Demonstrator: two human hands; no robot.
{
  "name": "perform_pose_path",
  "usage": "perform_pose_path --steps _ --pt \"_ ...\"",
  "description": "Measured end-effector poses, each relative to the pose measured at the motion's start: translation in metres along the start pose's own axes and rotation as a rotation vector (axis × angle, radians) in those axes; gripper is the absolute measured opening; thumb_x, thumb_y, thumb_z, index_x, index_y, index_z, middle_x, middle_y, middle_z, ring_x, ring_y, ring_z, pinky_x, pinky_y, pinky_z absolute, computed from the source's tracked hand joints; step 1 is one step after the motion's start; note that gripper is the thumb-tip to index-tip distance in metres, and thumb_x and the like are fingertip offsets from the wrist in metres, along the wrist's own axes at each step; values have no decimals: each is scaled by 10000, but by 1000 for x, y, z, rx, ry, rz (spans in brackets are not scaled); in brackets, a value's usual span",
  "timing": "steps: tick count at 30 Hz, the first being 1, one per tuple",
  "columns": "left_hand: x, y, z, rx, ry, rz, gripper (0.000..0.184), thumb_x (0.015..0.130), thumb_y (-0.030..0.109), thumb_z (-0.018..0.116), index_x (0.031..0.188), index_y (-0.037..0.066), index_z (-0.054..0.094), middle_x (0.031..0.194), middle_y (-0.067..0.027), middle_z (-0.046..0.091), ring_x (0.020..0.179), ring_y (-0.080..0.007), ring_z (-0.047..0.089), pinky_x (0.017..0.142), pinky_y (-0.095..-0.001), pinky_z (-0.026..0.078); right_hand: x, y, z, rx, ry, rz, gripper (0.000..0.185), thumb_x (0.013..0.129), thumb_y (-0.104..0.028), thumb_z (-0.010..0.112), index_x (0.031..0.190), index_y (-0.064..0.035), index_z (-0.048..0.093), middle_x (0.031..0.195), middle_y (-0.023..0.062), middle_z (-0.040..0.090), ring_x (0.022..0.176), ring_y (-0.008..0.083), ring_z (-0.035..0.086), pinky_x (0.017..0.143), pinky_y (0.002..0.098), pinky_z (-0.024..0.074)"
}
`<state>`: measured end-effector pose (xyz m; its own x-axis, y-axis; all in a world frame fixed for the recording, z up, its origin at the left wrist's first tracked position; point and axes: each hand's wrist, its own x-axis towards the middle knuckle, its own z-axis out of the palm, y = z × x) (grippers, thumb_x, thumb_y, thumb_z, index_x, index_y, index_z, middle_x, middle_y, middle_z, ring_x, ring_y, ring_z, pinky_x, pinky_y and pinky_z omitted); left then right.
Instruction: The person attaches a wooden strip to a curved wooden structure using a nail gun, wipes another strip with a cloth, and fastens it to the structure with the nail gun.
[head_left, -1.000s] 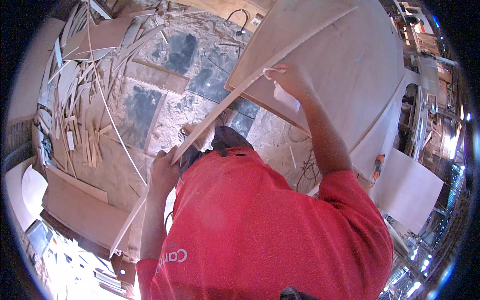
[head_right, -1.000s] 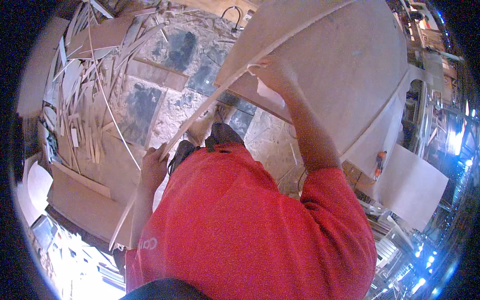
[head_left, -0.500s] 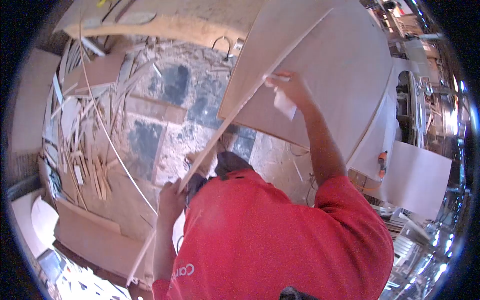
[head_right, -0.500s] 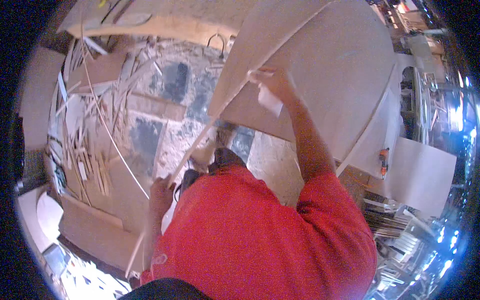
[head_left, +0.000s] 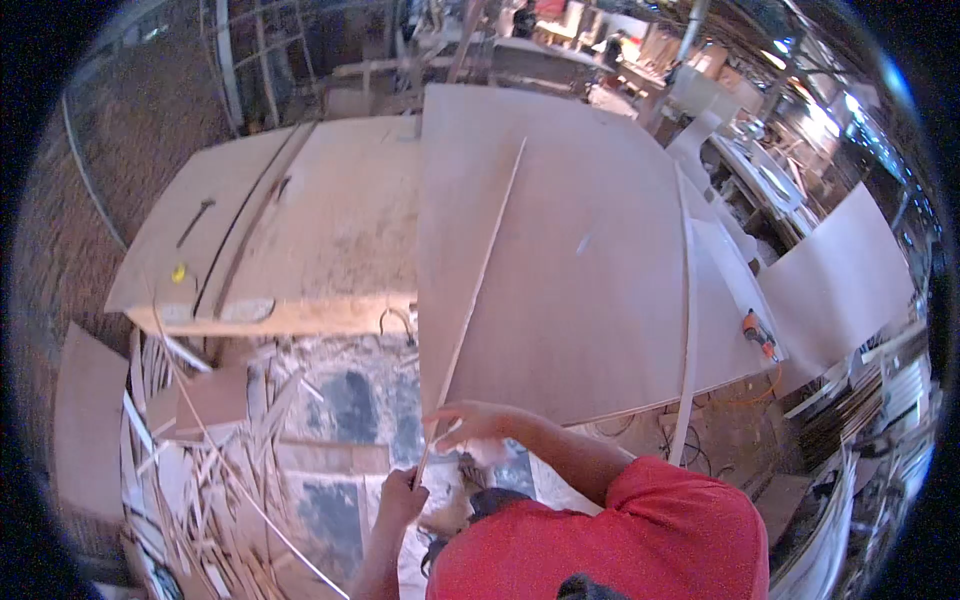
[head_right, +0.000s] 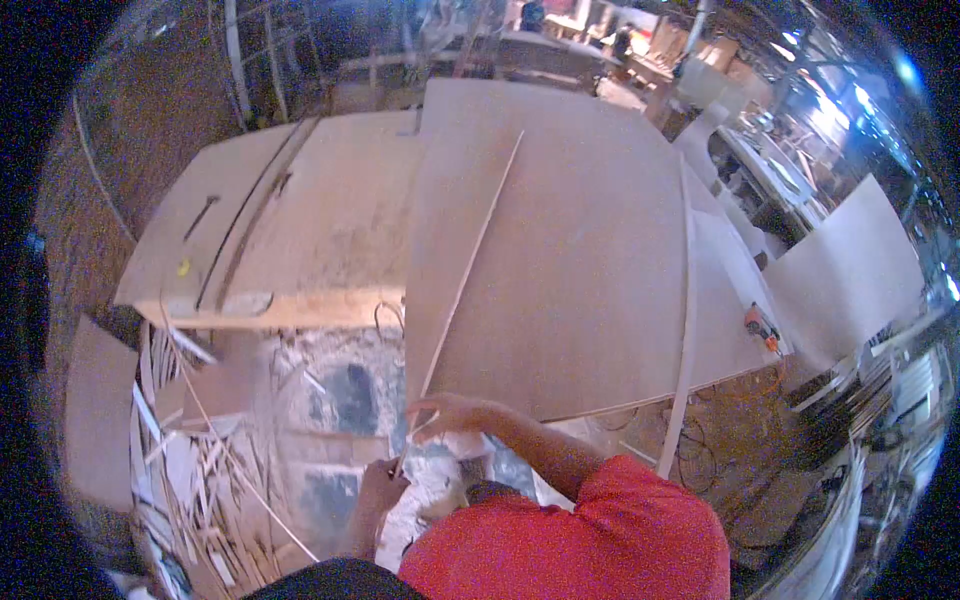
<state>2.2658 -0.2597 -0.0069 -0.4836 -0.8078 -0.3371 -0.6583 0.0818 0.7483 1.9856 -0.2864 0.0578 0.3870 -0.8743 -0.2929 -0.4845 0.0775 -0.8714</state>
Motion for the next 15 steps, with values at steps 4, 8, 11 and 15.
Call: perform_pose_path --steps 4,8,11,15 --pt "12 7 3 -68 -17 65 289 749 205 689 950 -1 716 788 -259 664 766 -418 682 721 -497 530 15 14 4 96 -17 1 521 838 -432 815 1220 -88 727 1157 87 720 1080 199 644 951 371 492" --pt "10 1 8 5 -27 35 299 754 238 722 901 -22 698 692 -238 638 694 -410 671 686 -493 524 24 18 6 9 9 42 479 836 -445 806 1135 -74 762 1073 85 749 1009 201 675 912 373 510" --pt "-15 11 -7 25 -91 13 506 762 384 822 1050 -18 718 782 -248 656 760 -394 675 749 -468 539 25 16 4 -62 35 50 461 836 -458 793 1080 -67 777 1008 98 765 954 206 694 874 374 523" --pt "-79 -84 -5 15 177 20 844 790 550 822 1342 -46 594 1161 -290 681 1053 -395 680 886 -462 547 22 8 -10 6 57 140 463 818 -466 800 1064 -74 784 994 105 770 934 210 700 857 377 523"
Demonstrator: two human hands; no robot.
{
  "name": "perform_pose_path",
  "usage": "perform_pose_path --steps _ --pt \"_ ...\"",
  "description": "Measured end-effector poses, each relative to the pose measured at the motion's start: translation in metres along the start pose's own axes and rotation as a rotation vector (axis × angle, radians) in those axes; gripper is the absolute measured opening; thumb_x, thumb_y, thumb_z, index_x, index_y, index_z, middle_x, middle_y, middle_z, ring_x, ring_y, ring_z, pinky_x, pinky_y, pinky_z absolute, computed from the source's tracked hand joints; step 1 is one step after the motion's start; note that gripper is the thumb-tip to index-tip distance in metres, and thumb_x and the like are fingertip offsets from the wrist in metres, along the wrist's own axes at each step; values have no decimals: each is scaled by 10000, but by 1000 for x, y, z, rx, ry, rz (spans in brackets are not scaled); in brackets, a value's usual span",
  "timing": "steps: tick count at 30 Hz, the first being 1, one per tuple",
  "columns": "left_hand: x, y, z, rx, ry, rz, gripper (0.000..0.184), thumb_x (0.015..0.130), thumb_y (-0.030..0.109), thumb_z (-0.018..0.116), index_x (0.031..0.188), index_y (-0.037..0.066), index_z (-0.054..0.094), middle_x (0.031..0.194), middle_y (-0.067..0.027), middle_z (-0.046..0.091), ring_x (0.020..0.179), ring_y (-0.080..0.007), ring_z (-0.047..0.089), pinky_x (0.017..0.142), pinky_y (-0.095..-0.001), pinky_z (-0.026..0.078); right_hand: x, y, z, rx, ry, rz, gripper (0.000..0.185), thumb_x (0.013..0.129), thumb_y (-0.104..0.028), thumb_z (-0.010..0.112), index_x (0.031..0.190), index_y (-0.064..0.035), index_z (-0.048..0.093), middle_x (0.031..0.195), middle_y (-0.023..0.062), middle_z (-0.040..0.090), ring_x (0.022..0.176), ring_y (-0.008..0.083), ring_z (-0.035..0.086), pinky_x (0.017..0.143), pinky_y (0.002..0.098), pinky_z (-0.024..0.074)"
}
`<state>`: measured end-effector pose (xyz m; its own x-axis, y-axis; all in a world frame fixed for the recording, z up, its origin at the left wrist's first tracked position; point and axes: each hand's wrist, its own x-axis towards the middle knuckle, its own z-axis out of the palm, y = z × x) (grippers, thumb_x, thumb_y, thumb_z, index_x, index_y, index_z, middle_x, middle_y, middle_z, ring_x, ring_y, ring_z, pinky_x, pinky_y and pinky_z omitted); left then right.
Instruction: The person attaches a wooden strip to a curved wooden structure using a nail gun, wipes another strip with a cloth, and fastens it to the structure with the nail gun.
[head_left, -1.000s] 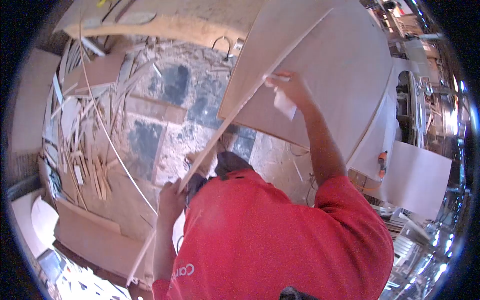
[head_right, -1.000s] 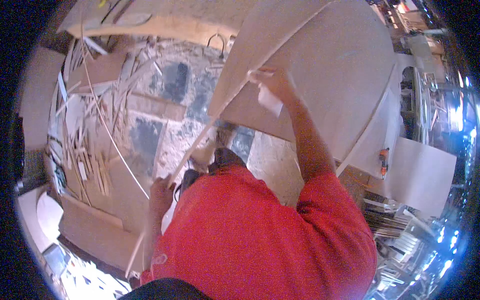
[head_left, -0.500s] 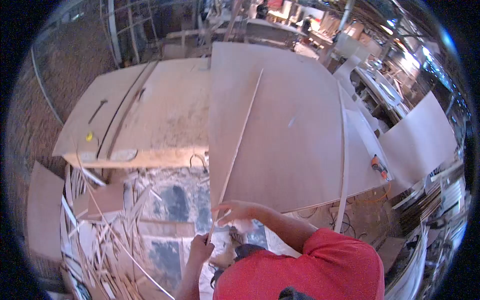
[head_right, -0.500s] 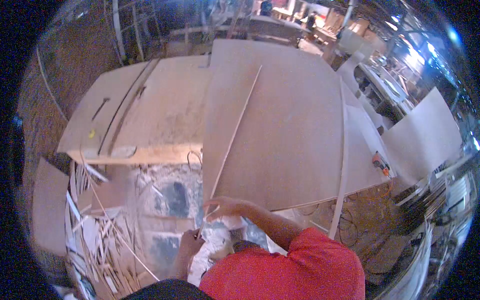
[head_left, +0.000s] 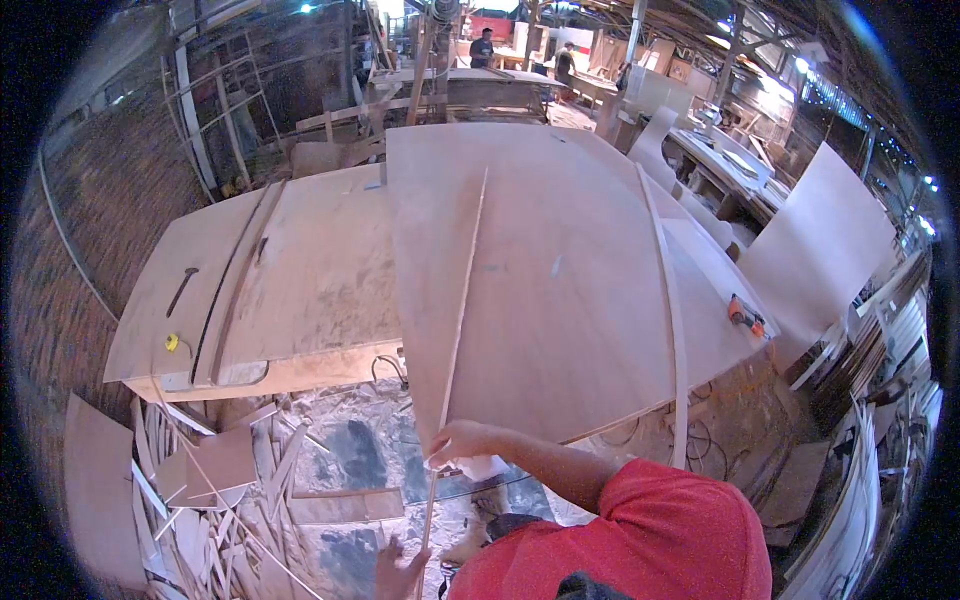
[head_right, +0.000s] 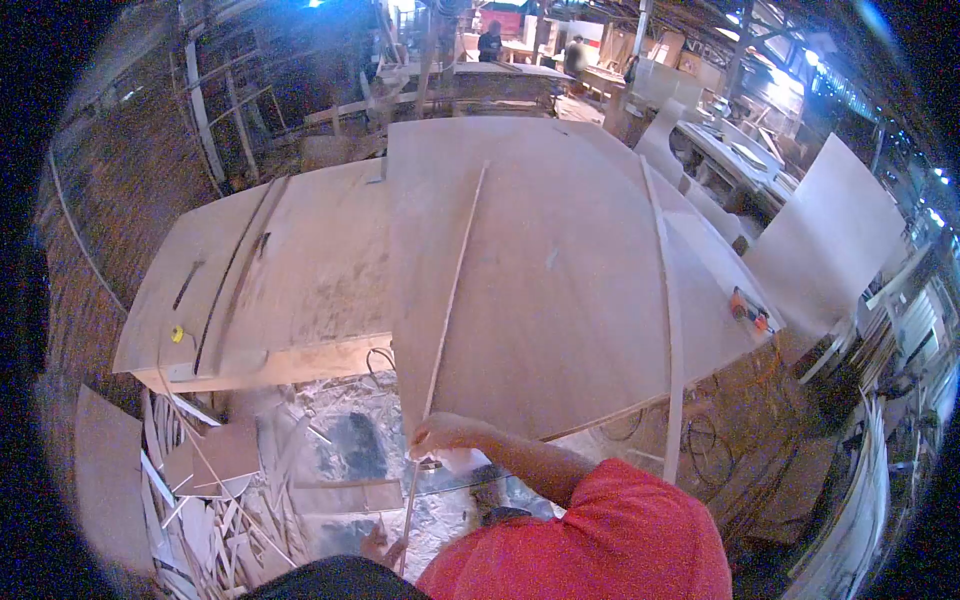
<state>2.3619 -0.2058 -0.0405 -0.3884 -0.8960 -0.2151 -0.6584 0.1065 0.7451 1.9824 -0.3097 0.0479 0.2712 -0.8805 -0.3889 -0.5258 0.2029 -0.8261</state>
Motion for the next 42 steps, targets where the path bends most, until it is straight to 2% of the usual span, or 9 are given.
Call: perform_pose_path --steps 10,16,18,20,22,24,30,37,42 --pt "-38 23 -15 78 -131 -363 628 904 417 693 1349 -17 605 1162 -305 670 1085 -451 646 915 -498 520 -1 -23 -44 133 104 152 417 821 -427 810 1025 -64 795 849 48 737 789 162 686 733 339 534" --pt "-76 14 -8 74 -134 -433 509 972 337 616 1353 0 611 1163 -315 664 1104 -485 625 932 -520 505 17 11 -50 357 137 -17 464 849 -467 810 1058 -54 782 968 75 755 914 172 686 832 359 546" --pt "-104 18 -12 71 -161 -467 472 995 311 590 1355 6 613 1163 -318 662 1110 -496 618 938 -527 500 -11 -17 -63 237 327 57 470 889 -448 792 1130 -51 726 1118 77 716 1041 197 643 920 394 520" --pt "-116 34 -10 19 -14 -313 427 998 253 579 1344 7 620 1124 -322 669 1085 -498 627 928 -536 498 -9 11 -82 290 362 101 482 871 -464 810 1092 -48 709 1068 76 696 987 184 643 840 385 536" --pt "-105 64 -22 107 -56 -341 370 1009 193 569 1303 -21 638 1102 -325 674 1056 -481 645 908 -530 508 -16 14 -117 239 482 261 425 839 -438 837 988 -58 718 862 48 682 700 150 627 602 346 502" --pt "-101 57 -16 37 -68 -354 361 1013 187 575 1291 -34 640 1096 -315 679 1056 -474 648 903 -520 513 -16 26 -151 244 492 238 400 821 -414 849 941 -50 732 790 34 675 631 165 620 585 345 496" --pt "-106 58 -3 43 39 -299 347 1011 178 585 1296 -9 647 1091 -288 688 1029 -463 661 864 -508 530 21 52 -203 -138 524 325 457 792 -408 849 991 -9 746 836 76 704 702 196 656 633 381 514" --pt "-107 45 5 93 39 -283 348 1011 183 589 1314 17 636 1106 -265 677 1035 -457 650 840 -521 531 54 38 -217 -179 408 327 448 772 -378 836 1029 -18 761 892 88 734 770 224 677 699 402 534" --pt "-105 60 3 124 62 -308 342 997 178 616 1297 17 643 1071 -258 678 982 -452 663 807 -516 537 62 39 -225 -481 353 73 433 765 -378 840 986 -14 761 870 101 732 766 228 682 695 411 536"
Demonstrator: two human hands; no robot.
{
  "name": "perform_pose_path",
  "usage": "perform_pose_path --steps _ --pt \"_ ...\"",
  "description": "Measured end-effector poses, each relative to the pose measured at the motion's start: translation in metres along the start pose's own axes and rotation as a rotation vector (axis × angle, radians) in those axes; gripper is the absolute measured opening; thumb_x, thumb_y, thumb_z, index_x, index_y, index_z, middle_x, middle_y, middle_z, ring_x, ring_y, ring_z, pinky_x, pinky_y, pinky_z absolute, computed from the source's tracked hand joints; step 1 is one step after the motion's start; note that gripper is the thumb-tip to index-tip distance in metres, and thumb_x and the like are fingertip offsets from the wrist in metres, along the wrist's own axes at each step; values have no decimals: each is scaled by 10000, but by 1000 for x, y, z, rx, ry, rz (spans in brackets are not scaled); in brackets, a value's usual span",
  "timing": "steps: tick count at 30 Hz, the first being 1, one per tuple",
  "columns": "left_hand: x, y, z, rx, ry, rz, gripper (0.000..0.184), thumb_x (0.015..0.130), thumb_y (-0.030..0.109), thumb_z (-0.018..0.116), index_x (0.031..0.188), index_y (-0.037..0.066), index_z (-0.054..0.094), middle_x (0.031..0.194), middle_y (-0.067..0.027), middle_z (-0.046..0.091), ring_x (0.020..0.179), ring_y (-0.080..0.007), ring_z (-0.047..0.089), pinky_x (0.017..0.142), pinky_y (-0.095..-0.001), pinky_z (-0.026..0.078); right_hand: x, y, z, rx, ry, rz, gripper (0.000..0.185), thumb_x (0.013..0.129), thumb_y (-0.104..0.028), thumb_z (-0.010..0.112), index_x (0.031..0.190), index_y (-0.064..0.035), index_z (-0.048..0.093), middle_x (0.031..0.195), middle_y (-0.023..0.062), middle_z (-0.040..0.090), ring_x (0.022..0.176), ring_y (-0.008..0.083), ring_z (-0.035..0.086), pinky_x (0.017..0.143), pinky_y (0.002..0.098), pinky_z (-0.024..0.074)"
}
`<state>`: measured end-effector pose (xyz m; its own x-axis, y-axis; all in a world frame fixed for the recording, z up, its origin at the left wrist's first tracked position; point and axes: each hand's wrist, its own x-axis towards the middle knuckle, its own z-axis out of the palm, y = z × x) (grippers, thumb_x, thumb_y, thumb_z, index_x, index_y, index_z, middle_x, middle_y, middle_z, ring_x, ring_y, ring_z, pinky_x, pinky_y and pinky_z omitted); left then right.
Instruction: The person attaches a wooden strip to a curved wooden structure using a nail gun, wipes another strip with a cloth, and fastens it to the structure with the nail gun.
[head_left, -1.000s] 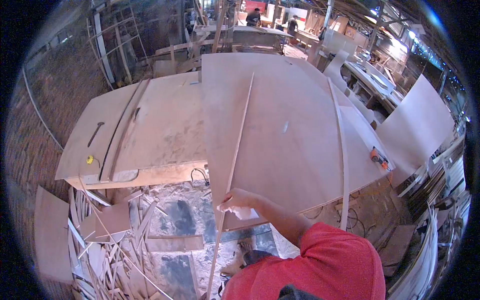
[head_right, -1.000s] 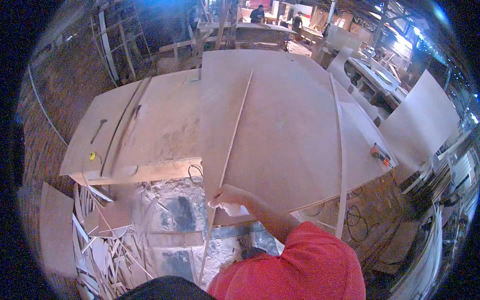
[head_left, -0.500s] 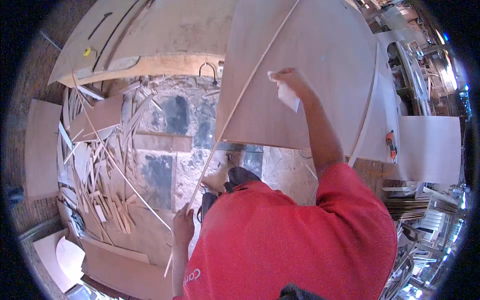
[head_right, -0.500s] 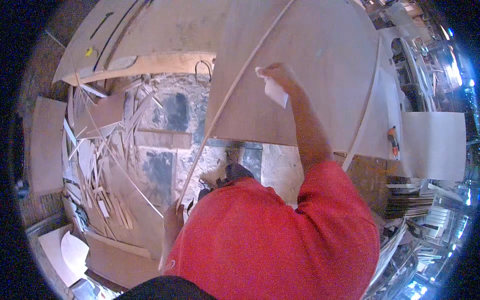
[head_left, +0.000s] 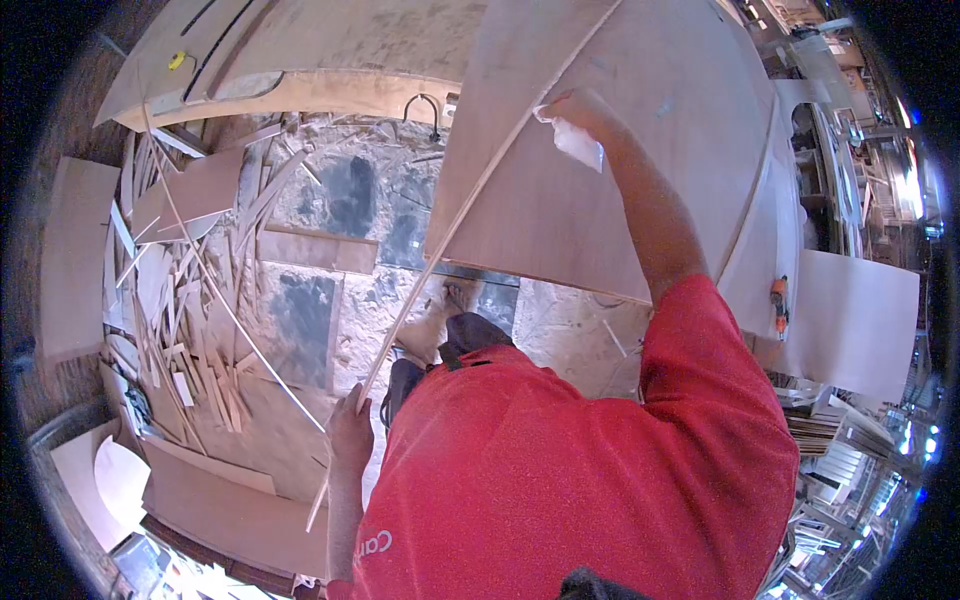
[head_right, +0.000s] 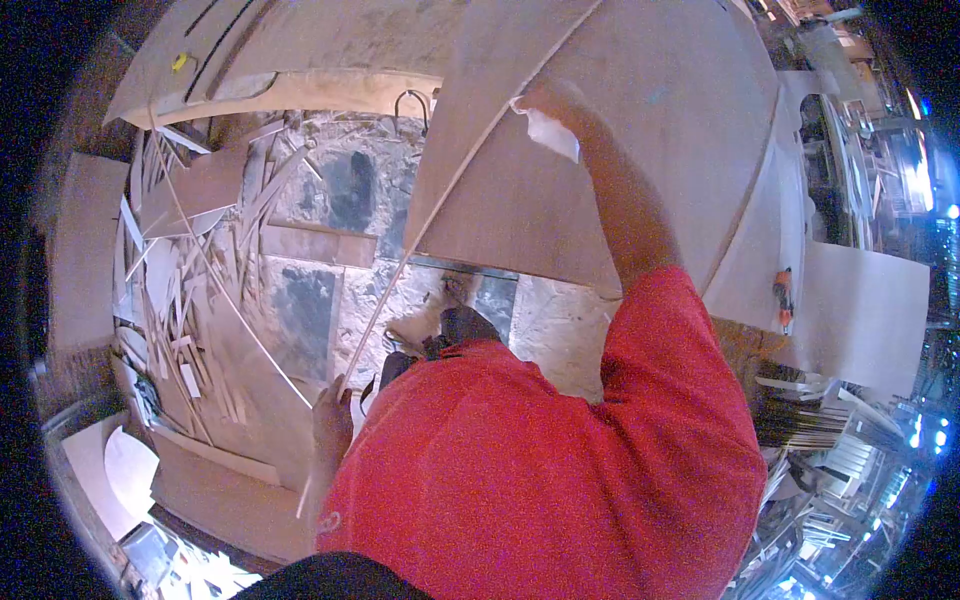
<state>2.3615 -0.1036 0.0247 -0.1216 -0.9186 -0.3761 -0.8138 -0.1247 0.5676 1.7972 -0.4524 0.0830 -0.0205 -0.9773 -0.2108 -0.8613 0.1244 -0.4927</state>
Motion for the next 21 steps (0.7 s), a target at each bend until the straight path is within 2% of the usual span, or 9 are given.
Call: perform_pose_path --steps 1,3,10,12,15,18,21 --pt "0 2 -2 8 -4 -13 340 991 169 625 1294 17 644 1065 -255 678 963 -451 667 793 -515 538 5 2 1 -76 12 -90 430 765 -377 841 981 -14 761 865 102 730 764 228 683 692 411 536" --pt "0 -2 0 -1 7 0 341 984 158 632 1295 19 644 1060 -253 679 947 -451 669 779 -514 538 16 0 0 190 -42 265 425 762 -373 842 977 -16 760 850 99 728 751 230 685 677 407 534" --pt "-2 -6 3 -51 30 6 347 973 143 646 1300 28 645 1044 -254 673 928 -461 663 763 -520 528 23 -4 6 38 -15 233 413 761 -354 840 977 -14 748 845 89 727 739 236 689 663 414 531" --pt "-2 -10 6 -38 34 9 348 977 144 640 1306 31 642 1043 -255 669 928 -465 661 763 -522 527 31 0 4 135 -53 318 408 776 -340 819 1018 -22 737 855 86 722 735 233 681 656 408 527" --pt "-1 -7 4 3 11 -8 351 986 152 626 1318 36 635 1040 -260 663 929 -472 657 763 -528 524 28 0 2 210 -37 317 419 790 -333 794 1072 -31 725 870 84 715 733 230 672 660 400 524" --pt "-1 4 -2 22 -12 -40 357 998 166 609 1329 36 627 1037 -269 658 935 -477 655 763 -535 521 19 -16 -9 142 -40 245 425 808 -330 774 1108 -35 714 874 85 708 733 235 663 665 402 518" --pt "-1 9 -6 18 -17 -53 360 1004 177 600 1334 35 624 1042 -275 657 944 -480 655 769 -537 523 56 34 4 110 -40 281 414 806 -335 781 1085 -37 717 868 86 706 734 239 665 667 414 518"
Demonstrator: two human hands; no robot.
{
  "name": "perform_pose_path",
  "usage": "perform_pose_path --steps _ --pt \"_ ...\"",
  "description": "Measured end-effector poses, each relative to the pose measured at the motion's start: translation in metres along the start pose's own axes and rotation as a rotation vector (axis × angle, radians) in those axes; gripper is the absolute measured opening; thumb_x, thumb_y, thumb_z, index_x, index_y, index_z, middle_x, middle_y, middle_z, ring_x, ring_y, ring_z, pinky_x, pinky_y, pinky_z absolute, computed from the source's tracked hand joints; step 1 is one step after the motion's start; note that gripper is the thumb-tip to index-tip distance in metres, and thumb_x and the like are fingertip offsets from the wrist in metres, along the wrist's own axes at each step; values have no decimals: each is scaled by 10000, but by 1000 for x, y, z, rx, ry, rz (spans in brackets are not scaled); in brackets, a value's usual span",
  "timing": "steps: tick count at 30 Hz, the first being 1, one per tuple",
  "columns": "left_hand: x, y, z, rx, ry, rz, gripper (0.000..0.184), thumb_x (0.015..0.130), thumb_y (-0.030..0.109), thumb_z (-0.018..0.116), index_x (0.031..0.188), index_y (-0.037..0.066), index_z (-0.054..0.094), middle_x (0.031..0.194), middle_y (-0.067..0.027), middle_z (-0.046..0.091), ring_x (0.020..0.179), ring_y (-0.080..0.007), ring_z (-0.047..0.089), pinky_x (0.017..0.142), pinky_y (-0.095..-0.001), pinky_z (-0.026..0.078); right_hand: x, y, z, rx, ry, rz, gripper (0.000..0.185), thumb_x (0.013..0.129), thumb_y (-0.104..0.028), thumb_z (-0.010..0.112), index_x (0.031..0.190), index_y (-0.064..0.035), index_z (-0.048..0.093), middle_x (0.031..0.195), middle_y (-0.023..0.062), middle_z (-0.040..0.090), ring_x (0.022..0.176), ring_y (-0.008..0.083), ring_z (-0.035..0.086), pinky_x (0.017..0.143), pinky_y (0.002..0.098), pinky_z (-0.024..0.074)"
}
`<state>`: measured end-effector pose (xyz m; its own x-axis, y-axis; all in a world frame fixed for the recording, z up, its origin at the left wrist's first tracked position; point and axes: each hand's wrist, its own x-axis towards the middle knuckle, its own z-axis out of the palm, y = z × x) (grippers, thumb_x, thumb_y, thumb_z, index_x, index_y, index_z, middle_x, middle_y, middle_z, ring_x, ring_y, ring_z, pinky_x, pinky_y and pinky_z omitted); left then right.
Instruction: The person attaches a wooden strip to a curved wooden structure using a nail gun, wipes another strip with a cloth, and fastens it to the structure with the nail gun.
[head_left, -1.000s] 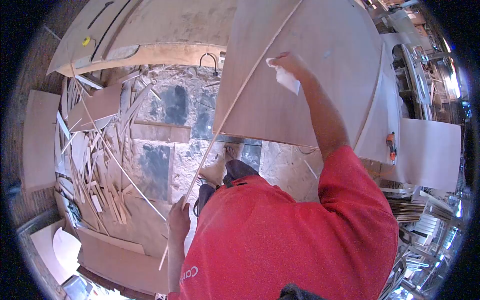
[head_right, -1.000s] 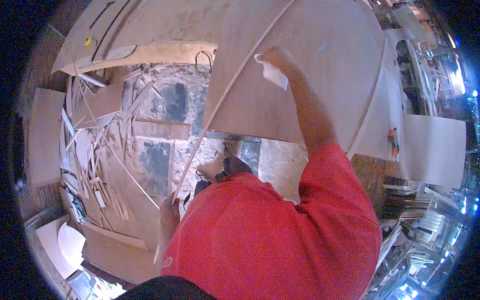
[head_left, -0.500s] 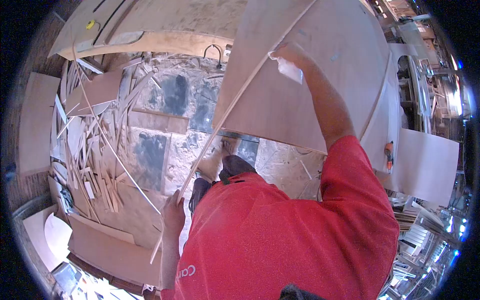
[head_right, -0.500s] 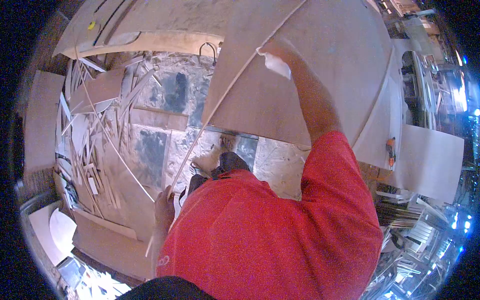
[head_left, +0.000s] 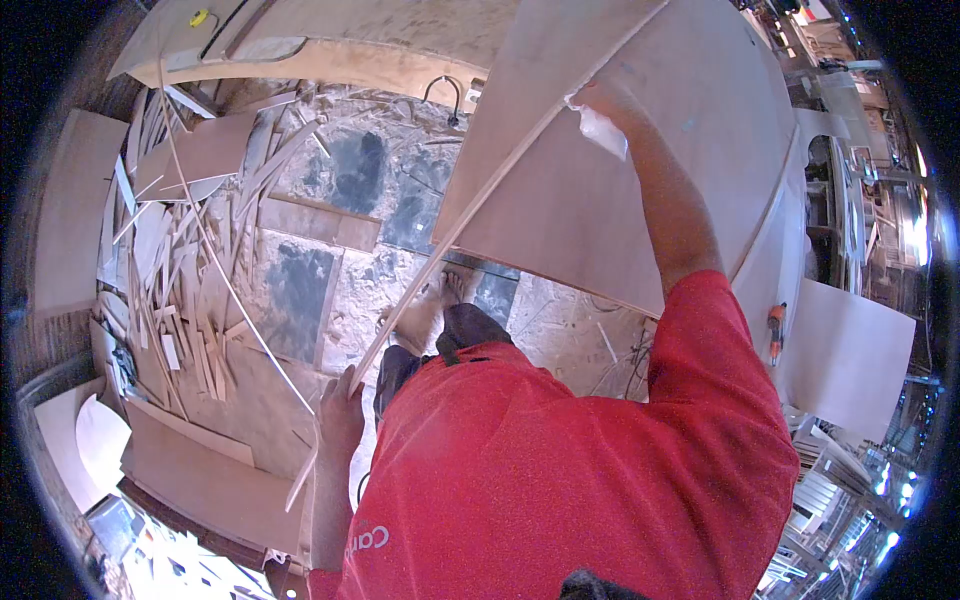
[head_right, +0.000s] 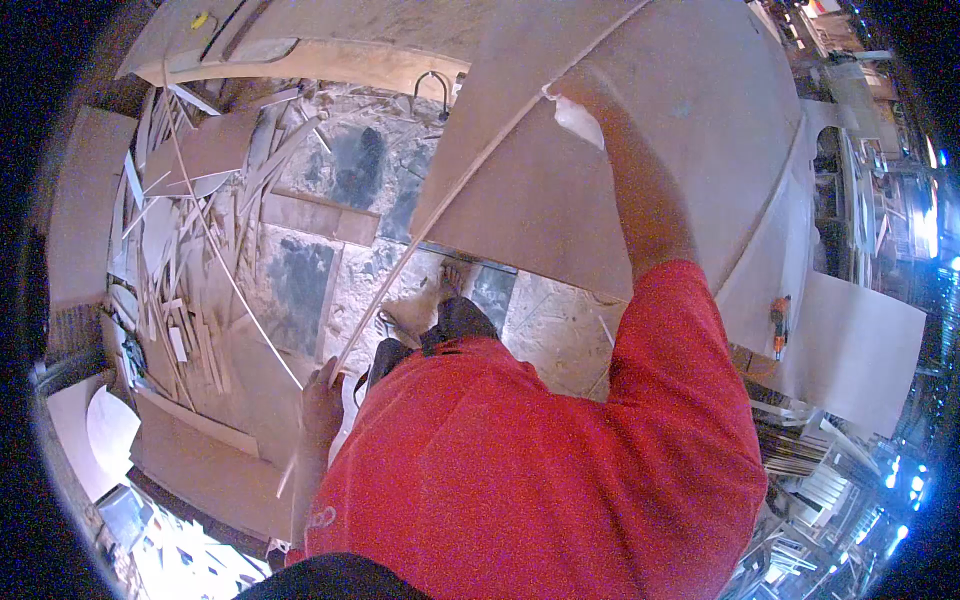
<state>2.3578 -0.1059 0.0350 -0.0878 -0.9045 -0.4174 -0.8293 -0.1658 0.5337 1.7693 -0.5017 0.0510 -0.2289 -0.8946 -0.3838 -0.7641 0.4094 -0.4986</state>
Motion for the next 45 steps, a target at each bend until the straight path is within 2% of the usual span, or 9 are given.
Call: perform_pose_path --steps 4,6,7,9,12,19,34,36,45 --pt "-1 -8 8 -37 45 26 361 1004 182 600 1331 32 628 1065 -277 659 957 -481 658 783 -530 530 -10 -6 -13 -121 -9 -43 402 805 -333 791 1056 -29 715 856 79 701 730 233 665 647 411 518" --pt "-1 -7 5 -43 24 0 360 1004 184 601 1329 31 630 1072 -276 660 962 -479 657 788 -529 531 -14 -3 -11 140 62 -19 416 823 -342 804 1071 -21 710 863 80 704 729 210 668 637 387 527" --pt "0 -4 2 -48 0 -19 359 1005 185 603 1327 30 631 1079 -275 660 967 -478 657 794 -529 531 -14 -2 -12 137 55 -20 416 823 -342 804 1071 -21 710 863 80 704 729 210 668 637 387 527" --pt "2 -4 -1 -44 -4 -27 357 1004 184 605 1325 30 632 1080 -272 661 970 -475 658 798 -528 532 -12 1 -16 200 -130 -101 445 854 -362 811 1113 -16 704 870 74 704 720 179 661 622 346 523" --pt "5 -6 1 -25 -17 -47 355 1002 182 611 1323 31 633 1081 -265 663 976 -469 660 802 -525 534 -45 -22 -12 276 -196 45 480 869 -385 814 1151 -15 694 879 64 703 719 156 655 617 311 513" --pt "4 -10 1 -66 -3 -19 359 997 181 624 1327 40 633 1098 -252 670 995 -447 669 802 -505 544 -77 -21 25 318 -336 -55 513 838 -415 839 1118 -1 723 879 49 697 724 144 639 638 310 503" --pt "7 -8 -4 -18 -47 -46 377 1007 212 622 1346 46 629 1104 -240 676 1000 -441 674 812 -494 543 -110 -34 62 242 -209 -78 484 802 -448 846 1004 -17 764 809 48 697 668 137 629 601 320 486" --pt "7 -10 -3 -25 -32 -35 378 1006 214 624 1346 48 630 1103 -240 677 1001 -442 673 817 -497 541 -113 -39 61 118 -133 -63 451 810 -442 839 1023 -48 785 795 61 720 684 166 658 628 341 517" --pt "6 -4 -5 -68 -42 -50 374 1010 196 614 1346 32 625 1100 -256 667 1005 -447 667 816 -496 535 -97 -35 55 54 -19 -98 471 798 -457 799 1024 -43 787 873 100 762 749 206 704 699 367 549"
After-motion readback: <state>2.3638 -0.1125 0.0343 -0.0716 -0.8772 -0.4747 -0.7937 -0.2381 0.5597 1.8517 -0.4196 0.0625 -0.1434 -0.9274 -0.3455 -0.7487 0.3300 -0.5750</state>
